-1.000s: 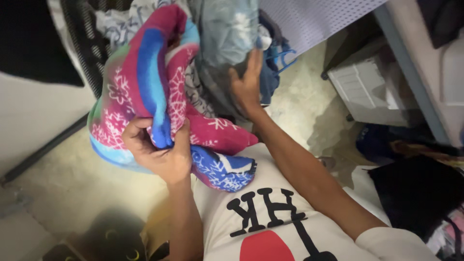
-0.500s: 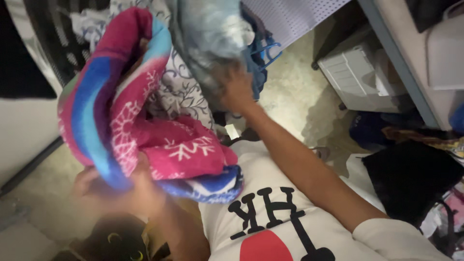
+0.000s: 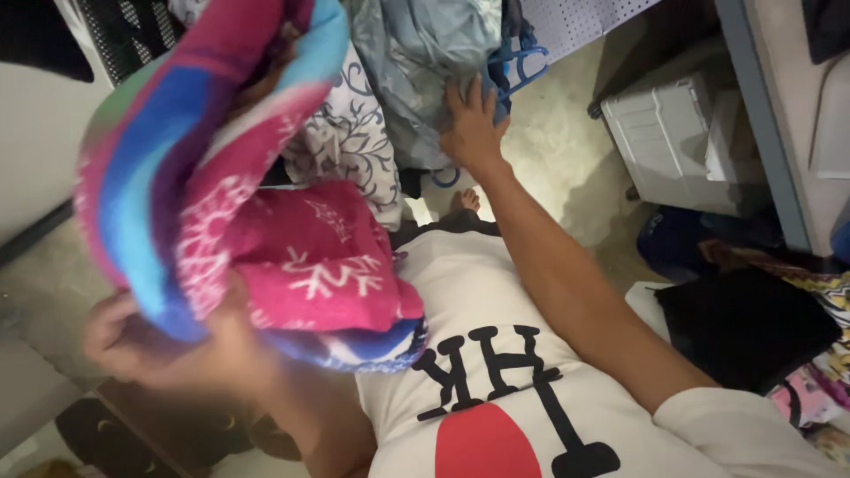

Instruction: The person straightens a patterned pillowcase on a pillow and places it on a bed with a pink heart-patterned sheet. They then pick up a folded multicolored throw, unfold it, and place it on the bed.

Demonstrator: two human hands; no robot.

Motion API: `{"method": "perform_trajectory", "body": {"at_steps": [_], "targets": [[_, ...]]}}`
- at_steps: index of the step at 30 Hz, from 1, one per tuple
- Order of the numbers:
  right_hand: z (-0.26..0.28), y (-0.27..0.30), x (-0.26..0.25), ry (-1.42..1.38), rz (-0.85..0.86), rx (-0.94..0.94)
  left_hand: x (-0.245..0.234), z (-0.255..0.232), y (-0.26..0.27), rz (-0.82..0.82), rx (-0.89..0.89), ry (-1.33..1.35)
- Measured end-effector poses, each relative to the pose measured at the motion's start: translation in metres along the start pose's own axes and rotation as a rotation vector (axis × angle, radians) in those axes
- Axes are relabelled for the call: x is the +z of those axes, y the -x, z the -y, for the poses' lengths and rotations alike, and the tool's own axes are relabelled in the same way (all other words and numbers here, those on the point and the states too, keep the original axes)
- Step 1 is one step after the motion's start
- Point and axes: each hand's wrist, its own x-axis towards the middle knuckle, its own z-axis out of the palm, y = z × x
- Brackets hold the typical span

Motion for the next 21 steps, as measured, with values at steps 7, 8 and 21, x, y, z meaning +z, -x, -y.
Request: {"method": "perform_trajectory", "body": {"at_steps": [7,8,21], "targets": [[0.076,0.053,-0.047,-0.531,0.096,-0.38,0.014,-0.004,0.02,-0.013,-0.164,0.273],[0.084,0.063,-0.058,-0.754,0.209,-0.421,0.014,-0.005,0.021,0.0,-0.164,0.247],[0.137,0.102,-0.142,-1.481,0.374,-0.279,0.057,-0.032,0.029,0.746,0.113,0.023]]}}
